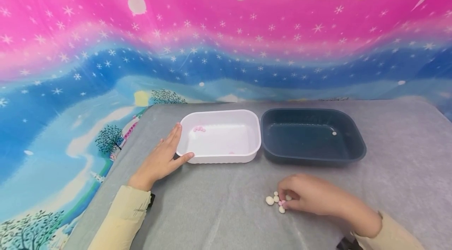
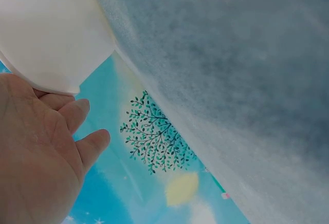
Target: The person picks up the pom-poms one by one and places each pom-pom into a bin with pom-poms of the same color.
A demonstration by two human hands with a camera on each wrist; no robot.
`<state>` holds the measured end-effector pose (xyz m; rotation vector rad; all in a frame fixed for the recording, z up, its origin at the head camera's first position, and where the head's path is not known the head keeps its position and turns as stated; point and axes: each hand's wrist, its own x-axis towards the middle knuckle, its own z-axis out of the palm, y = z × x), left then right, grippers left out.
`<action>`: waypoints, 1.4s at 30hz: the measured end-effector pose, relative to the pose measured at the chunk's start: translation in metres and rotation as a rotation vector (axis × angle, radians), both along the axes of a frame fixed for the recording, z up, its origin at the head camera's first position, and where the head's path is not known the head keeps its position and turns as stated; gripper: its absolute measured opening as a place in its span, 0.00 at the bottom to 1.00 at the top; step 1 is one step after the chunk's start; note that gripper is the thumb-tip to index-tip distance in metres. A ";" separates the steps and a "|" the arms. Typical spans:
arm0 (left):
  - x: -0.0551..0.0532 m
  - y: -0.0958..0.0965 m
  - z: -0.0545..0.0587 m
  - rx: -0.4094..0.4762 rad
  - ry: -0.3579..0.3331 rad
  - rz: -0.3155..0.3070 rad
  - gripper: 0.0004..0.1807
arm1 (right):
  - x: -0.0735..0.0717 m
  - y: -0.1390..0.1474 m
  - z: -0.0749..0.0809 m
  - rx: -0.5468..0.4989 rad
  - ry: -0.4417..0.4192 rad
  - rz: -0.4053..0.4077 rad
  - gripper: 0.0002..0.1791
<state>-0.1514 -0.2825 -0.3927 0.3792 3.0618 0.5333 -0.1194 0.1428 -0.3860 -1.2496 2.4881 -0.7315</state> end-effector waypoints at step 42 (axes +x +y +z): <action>-0.001 0.000 0.000 -0.010 0.012 0.000 0.54 | -0.002 -0.009 0.019 -0.040 0.063 -0.010 0.12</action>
